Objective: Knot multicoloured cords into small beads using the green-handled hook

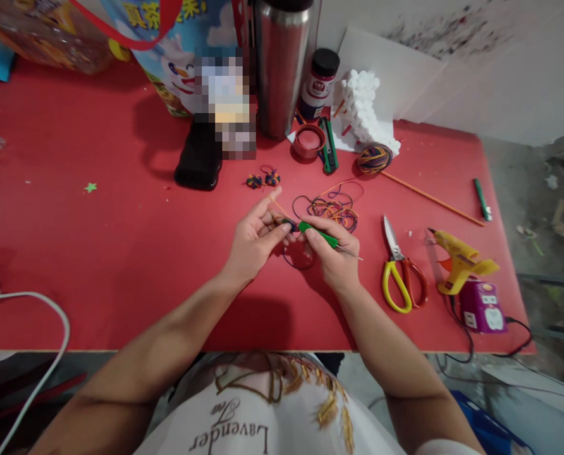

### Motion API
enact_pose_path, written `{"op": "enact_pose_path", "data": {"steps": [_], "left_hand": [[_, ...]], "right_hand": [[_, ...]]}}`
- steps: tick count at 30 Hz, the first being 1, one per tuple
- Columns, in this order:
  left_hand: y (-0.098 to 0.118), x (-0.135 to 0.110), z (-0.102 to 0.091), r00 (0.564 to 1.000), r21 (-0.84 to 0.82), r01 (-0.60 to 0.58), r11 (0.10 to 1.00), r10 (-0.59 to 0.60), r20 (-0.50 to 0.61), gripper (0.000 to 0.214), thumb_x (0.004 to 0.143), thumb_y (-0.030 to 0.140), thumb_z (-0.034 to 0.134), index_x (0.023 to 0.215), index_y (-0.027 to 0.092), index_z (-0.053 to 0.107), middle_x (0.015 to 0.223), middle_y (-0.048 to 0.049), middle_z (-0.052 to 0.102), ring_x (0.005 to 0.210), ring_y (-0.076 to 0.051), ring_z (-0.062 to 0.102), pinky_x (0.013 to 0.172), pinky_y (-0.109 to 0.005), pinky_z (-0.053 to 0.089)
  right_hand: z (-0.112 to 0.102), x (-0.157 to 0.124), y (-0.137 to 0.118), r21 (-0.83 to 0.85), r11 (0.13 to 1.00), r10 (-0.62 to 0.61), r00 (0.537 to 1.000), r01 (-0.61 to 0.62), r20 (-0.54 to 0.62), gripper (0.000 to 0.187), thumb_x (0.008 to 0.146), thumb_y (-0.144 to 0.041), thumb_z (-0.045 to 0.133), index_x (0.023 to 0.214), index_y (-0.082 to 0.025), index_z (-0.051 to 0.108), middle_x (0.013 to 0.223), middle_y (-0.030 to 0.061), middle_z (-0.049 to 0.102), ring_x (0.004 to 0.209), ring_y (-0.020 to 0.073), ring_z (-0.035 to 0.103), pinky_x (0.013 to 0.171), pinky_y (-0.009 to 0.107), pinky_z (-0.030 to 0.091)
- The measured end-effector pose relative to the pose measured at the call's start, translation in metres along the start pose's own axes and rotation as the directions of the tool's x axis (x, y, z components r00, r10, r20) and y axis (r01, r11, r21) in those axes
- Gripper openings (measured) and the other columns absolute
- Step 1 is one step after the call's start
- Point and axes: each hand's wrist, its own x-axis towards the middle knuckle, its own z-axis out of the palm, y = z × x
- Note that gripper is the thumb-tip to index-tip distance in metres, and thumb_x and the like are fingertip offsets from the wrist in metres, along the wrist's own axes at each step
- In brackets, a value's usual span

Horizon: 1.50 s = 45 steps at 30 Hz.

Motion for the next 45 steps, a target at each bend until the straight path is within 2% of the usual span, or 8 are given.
{"op": "enact_pose_path", "data": {"steps": [10,19,21,26,31,34,39,45], "left_hand": [[-0.004,0.001,-0.002,0.999,0.022,-0.050,0.998,0.050,0.004,0.078,0.094,0.015,0.075,0.166,0.016,0.047,0.092,0.0009,0.076,0.076,-0.011,0.077,0.074,-0.023,0.063],[-0.003,0.001,-0.004,0.995,0.071,-0.079,0.994,0.075,0.059,0.076,0.097,0.018,0.073,0.167,0.012,0.045,0.086,0.0002,0.077,0.071,-0.012,0.076,0.070,-0.023,0.064],[-0.003,0.000,-0.003,0.994,0.083,-0.087,0.993,0.081,0.073,0.078,0.098,0.019,0.075,0.169,0.011,0.043,0.087,0.0002,0.077,0.071,-0.012,0.077,0.072,-0.023,0.065],[-0.002,-0.003,0.000,0.988,0.139,-0.124,0.982,0.109,0.111,0.072,0.097,0.021,0.079,0.165,0.019,0.053,0.085,0.0025,0.075,0.070,-0.010,0.075,0.070,-0.019,0.061],[0.001,-0.006,0.005,0.986,0.163,-0.131,0.978,0.112,0.120,0.067,0.098,0.020,0.078,0.162,0.020,0.058,0.083,0.0038,0.073,0.070,-0.008,0.074,0.070,-0.017,0.060],[0.002,-0.007,0.005,0.984,0.150,-0.131,0.980,0.110,0.137,0.070,0.098,0.020,0.078,0.164,0.019,0.055,0.083,0.0028,0.075,0.071,-0.009,0.076,0.073,-0.018,0.062],[0.006,-0.006,0.004,0.988,0.145,-0.093,0.985,0.073,0.134,0.071,0.097,0.020,0.080,0.164,0.019,0.055,0.081,0.0025,0.076,0.067,-0.009,0.075,0.070,-0.018,0.062],[0.007,-0.004,0.001,0.968,0.022,0.010,1.000,-0.016,0.251,0.071,0.099,0.025,0.080,0.165,0.019,0.054,0.085,-0.0026,0.083,0.065,-0.014,0.077,0.065,-0.023,0.065]], "right_hand": [[0.001,0.002,0.001,0.149,0.987,0.054,0.999,-0.054,-0.001,0.023,0.091,-0.036,0.088,0.114,-0.029,0.087,0.083,-0.0011,0.084,0.054,0.0095,0.063,0.056,0.027,0.052],[-0.002,0.002,0.003,0.098,0.995,0.018,1.000,-0.019,0.009,0.023,0.093,-0.037,0.085,0.115,-0.031,0.087,0.081,-0.0018,0.080,0.053,0.0087,0.057,0.050,0.025,0.045],[-0.001,0.002,0.001,0.039,0.999,-0.026,1.000,0.026,0.012,0.021,0.092,-0.034,0.085,0.113,-0.030,0.087,0.083,-0.0015,0.080,0.057,0.0099,0.060,0.054,0.026,0.048],[-0.002,0.004,-0.003,-0.168,0.943,-0.291,0.957,0.289,0.013,0.021,0.089,-0.022,0.085,0.108,-0.030,0.086,0.094,0.0008,0.080,0.090,0.0172,0.073,0.088,0.036,0.060],[-0.002,0.005,-0.007,-0.240,0.888,-0.393,0.918,0.392,0.047,0.019,0.089,-0.019,0.083,0.106,-0.028,0.084,0.096,0.0029,0.080,0.097,0.0200,0.074,0.095,0.039,0.061],[0.002,0.004,-0.011,-0.164,0.918,-0.364,0.932,0.360,0.009,0.015,0.091,-0.018,0.080,0.102,-0.027,0.083,0.093,0.0024,0.079,0.087,0.0175,0.075,0.085,0.036,0.064],[0.010,0.001,-0.017,0.046,0.981,-0.189,0.982,0.187,0.030,0.007,0.091,-0.024,0.083,0.096,-0.027,0.081,0.085,0.0008,0.075,0.070,0.0150,0.073,0.070,0.033,0.065],[0.009,0.001,-0.009,0.346,0.937,0.015,0.996,-0.046,0.093,0.011,0.092,-0.023,0.083,0.099,-0.025,0.074,0.063,-0.0059,0.067,0.054,0.0137,0.066,0.057,0.030,0.056]]}}
